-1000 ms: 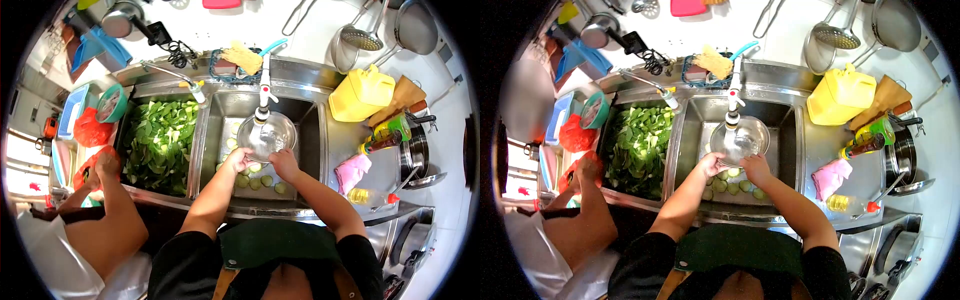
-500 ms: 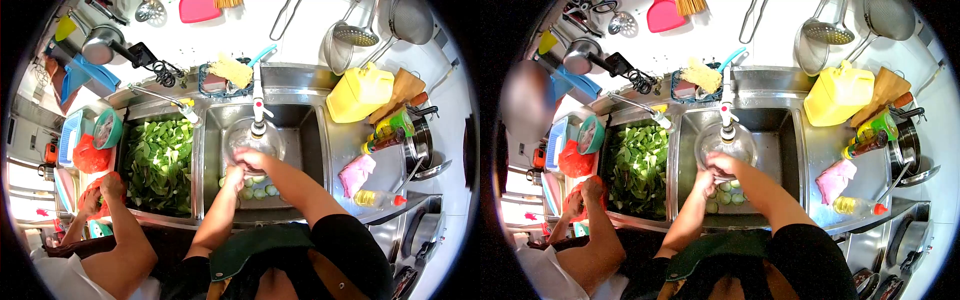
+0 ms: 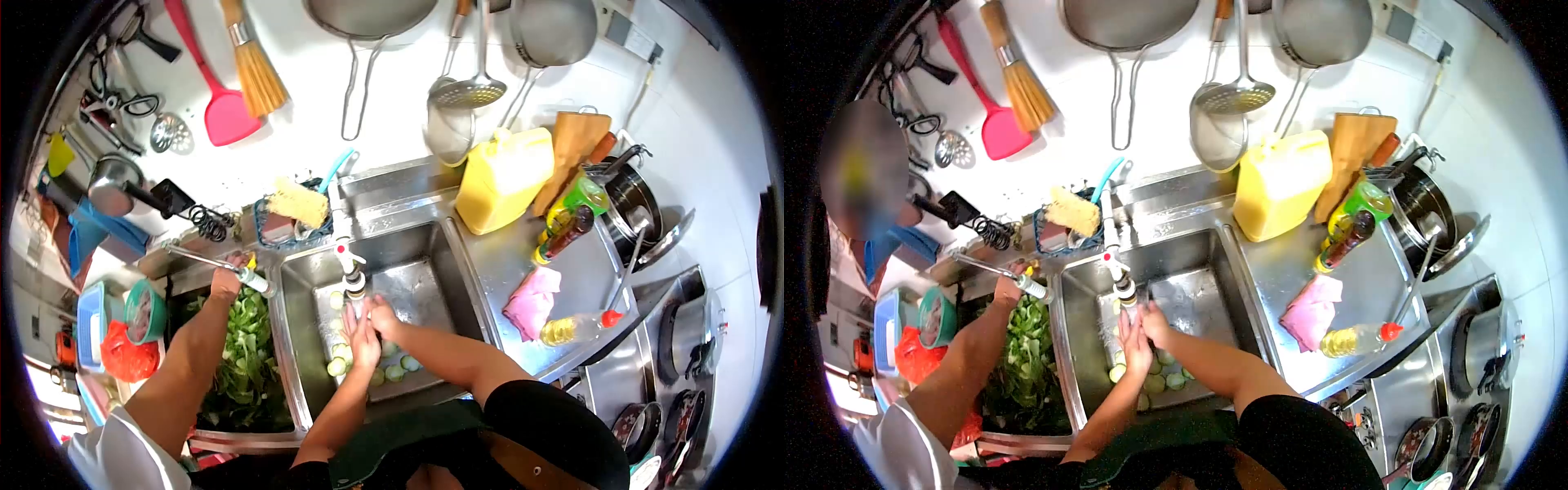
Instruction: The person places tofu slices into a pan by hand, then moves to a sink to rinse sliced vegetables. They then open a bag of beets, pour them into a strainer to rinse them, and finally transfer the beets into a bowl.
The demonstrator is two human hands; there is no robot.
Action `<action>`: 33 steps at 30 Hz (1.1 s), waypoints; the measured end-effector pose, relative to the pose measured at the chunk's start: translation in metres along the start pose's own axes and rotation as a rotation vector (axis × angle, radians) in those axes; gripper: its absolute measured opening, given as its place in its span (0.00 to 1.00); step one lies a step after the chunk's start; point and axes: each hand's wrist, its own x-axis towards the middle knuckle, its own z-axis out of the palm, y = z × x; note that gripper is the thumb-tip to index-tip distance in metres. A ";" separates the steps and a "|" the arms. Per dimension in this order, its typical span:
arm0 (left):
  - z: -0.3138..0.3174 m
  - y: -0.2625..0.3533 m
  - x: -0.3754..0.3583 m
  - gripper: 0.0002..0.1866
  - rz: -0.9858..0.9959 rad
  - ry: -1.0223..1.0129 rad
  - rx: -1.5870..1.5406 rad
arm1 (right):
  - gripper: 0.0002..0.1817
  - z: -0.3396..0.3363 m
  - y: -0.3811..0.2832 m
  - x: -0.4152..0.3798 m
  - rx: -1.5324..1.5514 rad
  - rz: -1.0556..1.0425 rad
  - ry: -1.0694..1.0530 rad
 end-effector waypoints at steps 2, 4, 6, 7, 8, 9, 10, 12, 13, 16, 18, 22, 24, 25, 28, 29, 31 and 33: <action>0.002 0.007 0.031 0.20 -0.028 0.105 -0.001 | 0.21 -0.005 0.020 -0.001 0.081 -0.030 -0.016; 0.021 -0.033 0.071 0.15 -0.308 0.052 -0.350 | 0.21 -0.016 -0.043 -0.053 -0.368 -0.182 -0.088; 0.011 -0.054 0.090 0.14 -0.601 -0.279 -0.872 | 0.20 -0.036 -0.063 -0.065 -0.376 -0.117 -0.116; -0.005 -0.039 0.093 0.15 -0.755 -0.441 -1.081 | 0.19 -0.044 -0.067 -0.069 -0.383 -0.049 -0.149; -0.022 -0.021 0.082 0.22 -0.967 -0.435 -0.898 | 0.19 -0.052 -0.056 -0.064 -0.380 -0.051 -0.152; -0.010 -0.033 0.077 0.22 -0.961 -0.431 -0.894 | 0.18 -0.059 -0.041 -0.053 -0.062 0.036 -0.122; 0.010 -0.059 0.067 0.27 -0.933 -0.473 -1.106 | 0.16 -0.063 -0.031 -0.046 0.256 0.126 -0.092; 0.009 -0.040 0.038 0.37 -0.933 -0.504 -1.298 | 0.15 -0.056 -0.034 -0.051 0.280 0.018 -0.082; 0.011 -0.028 0.022 0.41 -0.957 -0.561 -1.368 | 0.14 -0.053 -0.036 -0.053 0.302 -0.089 -0.066; 0.028 -0.001 -0.008 0.53 -1.059 -0.675 -1.603 | 0.13 -0.056 -0.037 -0.042 -0.165 -0.289 -0.058; 0.000 0.036 -0.012 0.53 -1.037 -0.598 -1.478 | 0.15 -0.065 -0.044 -0.052 -0.782 -0.567 -0.120; 0.005 0.007 0.003 0.38 -1.091 -0.625 -1.168 | 0.11 -0.069 -0.053 -0.096 -1.373 -0.421 -0.376; 0.009 -0.004 -0.004 0.21 -1.114 -0.723 -1.089 | 0.12 -0.075 -0.046 -0.113 -1.338 -0.579 -0.416; 0.004 -0.001 -0.009 0.14 -1.162 -0.764 -1.098 | 0.14 -0.079 -0.048 -0.126 -1.295 -0.626 -0.383; 0.021 -0.036 -0.026 0.13 -1.121 -0.830 -1.066 | 0.18 -0.110 -0.046 -0.158 -0.901 -0.953 -0.184; 0.028 -0.035 -0.030 0.13 -1.024 -0.750 -0.895 | 0.22 -0.125 -0.039 -0.179 -0.564 -0.683 -0.027; 0.035 -0.047 -0.033 0.25 -0.779 -0.700 -0.667 | 0.37 -0.170 -0.044 -0.224 -0.101 -0.162 0.263; 0.024 -0.026 -0.041 0.44 -0.202 -0.410 -0.200 | 0.42 -0.206 -0.086 -0.273 -0.037 -0.078 0.673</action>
